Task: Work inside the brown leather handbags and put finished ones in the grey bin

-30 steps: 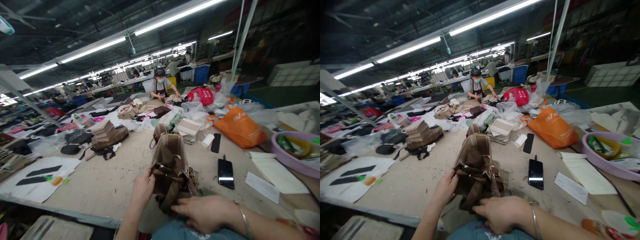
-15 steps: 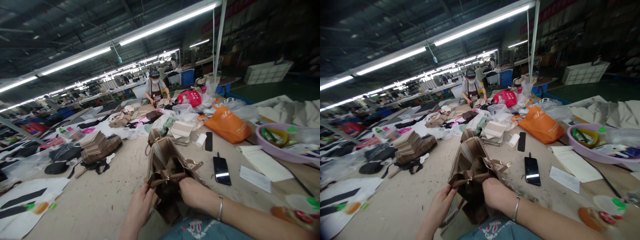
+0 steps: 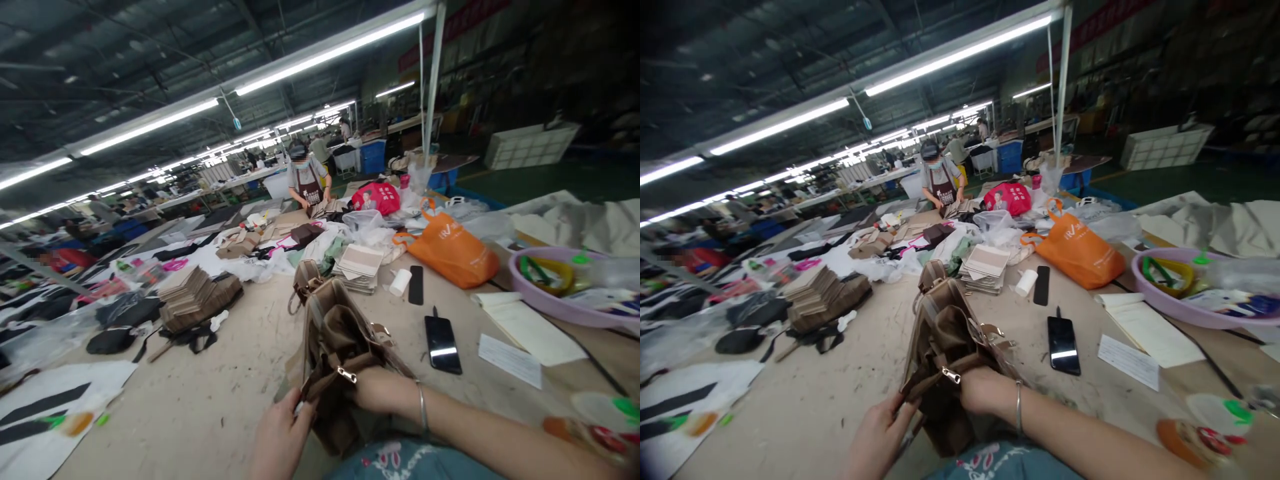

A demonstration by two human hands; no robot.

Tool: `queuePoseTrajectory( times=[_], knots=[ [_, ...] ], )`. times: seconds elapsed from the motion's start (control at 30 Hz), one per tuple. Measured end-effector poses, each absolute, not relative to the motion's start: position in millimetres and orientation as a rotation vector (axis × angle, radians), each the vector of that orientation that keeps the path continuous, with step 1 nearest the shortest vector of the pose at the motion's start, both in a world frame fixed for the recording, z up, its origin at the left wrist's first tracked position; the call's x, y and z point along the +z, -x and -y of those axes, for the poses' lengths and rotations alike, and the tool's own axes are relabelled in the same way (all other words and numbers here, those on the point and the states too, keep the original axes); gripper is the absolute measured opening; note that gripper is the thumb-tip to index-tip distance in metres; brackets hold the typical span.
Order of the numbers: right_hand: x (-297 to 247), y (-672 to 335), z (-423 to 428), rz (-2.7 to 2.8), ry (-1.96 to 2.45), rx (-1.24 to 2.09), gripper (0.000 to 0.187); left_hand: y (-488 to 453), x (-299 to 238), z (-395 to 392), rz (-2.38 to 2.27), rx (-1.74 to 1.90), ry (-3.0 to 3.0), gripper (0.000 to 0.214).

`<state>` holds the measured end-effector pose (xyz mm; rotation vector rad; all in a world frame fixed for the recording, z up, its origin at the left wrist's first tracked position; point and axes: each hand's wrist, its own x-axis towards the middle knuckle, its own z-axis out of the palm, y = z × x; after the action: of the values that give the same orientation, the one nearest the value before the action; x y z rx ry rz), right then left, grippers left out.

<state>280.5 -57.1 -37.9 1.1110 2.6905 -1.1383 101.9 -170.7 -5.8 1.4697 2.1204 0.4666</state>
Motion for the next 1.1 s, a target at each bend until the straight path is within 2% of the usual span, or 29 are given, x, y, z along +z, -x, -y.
queuePoseTrajectory(
  times=[0.1,0.2,0.3,0.37,0.43,0.53,0.6,0.67,0.77,0.83,0.9,1.03,1.1],
  knots=[
    [-36,-280,62,-2.627,-0.834,-0.901,0.036,-105,-6,174,-2.189,0.403,-1.476,0.031],
    [-11,-287,67,-2.632,-0.433,-0.859,0.039,-104,-6,176,-2.264,0.362,-1.464,0.031],
    [35,-297,63,-2.670,-0.084,-0.917,0.030,-102,-6,180,-2.287,0.386,-1.472,0.030],
    [63,-299,52,-2.886,-0.020,-1.049,0.025,-101,-7,183,-2.287,0.421,-1.484,0.030],
    [77,-295,35,-3.188,-0.186,-0.985,0.024,-100,-9,186,-2.293,0.493,-1.504,0.032],
    [71,-279,10,-3.422,-0.498,-0.498,0.035,-103,-12,189,-2.266,0.679,-1.522,0.044],
    [55,-266,-1,-3.380,-0.505,-0.243,0.041,-108,-16,191,-2.239,0.781,-1.472,0.054],
    [39,-255,-5,-3.305,-0.473,-0.094,0.036,-115,-21,190,-2.226,0.841,-1.415,0.063],
    [28,-244,-4,-3.235,-0.474,0.007,0.018,-126,-29,185,-2.247,0.869,-1.393,0.074],
    [29,-243,-5,-3.224,-0.517,0.015,0.011,-129,-32,180,-2.269,0.855,-1.400,0.068],
    [35,-248,-12,-3.235,-0.654,0.037,0.013,-128,-31,175,-2.275,0.833,-1.420,0.054],
    [50,-268,-25,-3.213,-1.208,0.163,0.017,-115,-22,173,-2.289,0.813,-1.423,0.034],
    [57,-276,-23,-3.221,-1.337,0.179,0.018,-110,-19,173,-2.289,0.810,-1.430,0.028]
  ],
)
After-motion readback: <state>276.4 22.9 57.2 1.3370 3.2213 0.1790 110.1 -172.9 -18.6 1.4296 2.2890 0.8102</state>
